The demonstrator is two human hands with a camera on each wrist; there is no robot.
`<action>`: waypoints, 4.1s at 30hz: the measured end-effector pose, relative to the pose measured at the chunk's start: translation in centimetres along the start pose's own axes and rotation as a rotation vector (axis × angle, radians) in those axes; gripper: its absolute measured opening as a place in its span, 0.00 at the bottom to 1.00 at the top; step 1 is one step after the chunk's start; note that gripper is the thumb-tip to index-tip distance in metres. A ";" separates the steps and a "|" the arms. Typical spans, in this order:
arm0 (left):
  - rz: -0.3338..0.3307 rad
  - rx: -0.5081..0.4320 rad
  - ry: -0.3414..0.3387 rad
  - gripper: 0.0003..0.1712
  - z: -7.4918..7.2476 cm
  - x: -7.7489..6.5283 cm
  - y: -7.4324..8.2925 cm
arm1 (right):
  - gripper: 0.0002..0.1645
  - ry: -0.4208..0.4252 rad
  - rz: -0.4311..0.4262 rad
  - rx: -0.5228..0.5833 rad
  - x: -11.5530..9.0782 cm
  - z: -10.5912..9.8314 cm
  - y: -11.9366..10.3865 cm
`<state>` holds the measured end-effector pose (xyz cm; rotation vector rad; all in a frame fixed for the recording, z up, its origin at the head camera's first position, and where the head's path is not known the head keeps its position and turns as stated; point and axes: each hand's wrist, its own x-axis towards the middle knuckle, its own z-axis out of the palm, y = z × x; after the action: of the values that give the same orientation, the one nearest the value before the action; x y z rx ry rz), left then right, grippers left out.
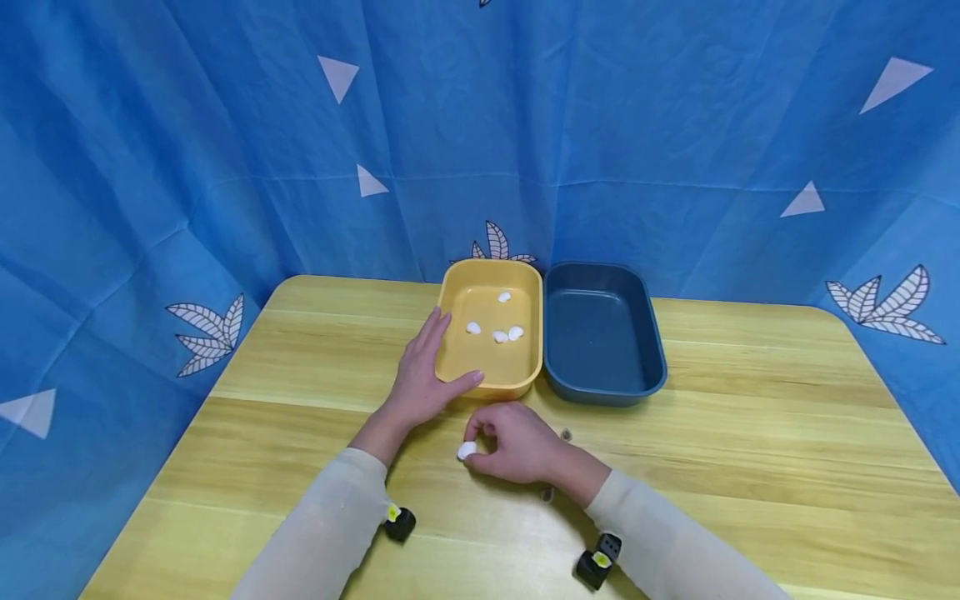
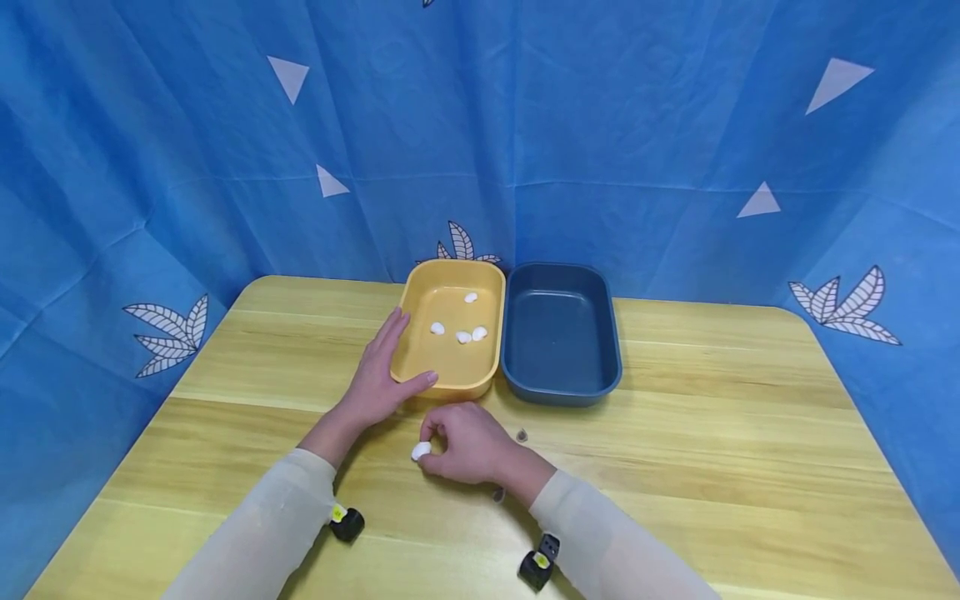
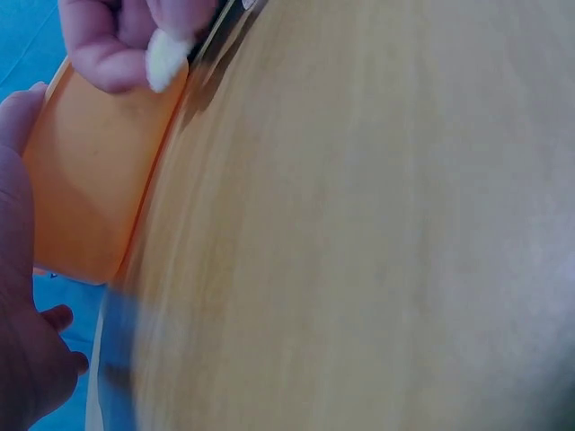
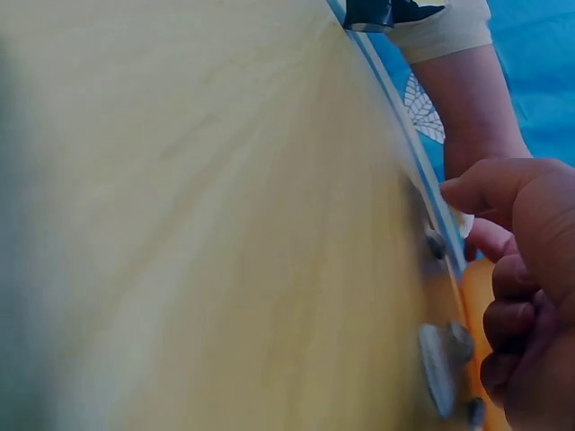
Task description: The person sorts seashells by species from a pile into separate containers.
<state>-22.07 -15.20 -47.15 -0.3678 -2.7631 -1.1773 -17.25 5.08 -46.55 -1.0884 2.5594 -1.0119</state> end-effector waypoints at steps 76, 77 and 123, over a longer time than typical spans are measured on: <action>0.047 -0.007 0.004 0.60 0.1 0.1 -0.3 | 0.15 0.368 0.319 -0.043 10.0 -8.8 5.4; 0.045 -0.008 0.005 0.60 0.1 0.1 -0.4 | 0.15 0.367 0.322 -0.042 10.1 -8.8 5.4; 0.012 -0.040 -0.004 0.59 -0.3 -0.3 0.1 | 0.14 0.481 0.238 -0.085 2.0 -9.3 0.7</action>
<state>-21.76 -15.40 -46.96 -0.3908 -2.7398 -1.2324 -22.84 8.84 -39.81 -0.5826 3.0357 -1.2303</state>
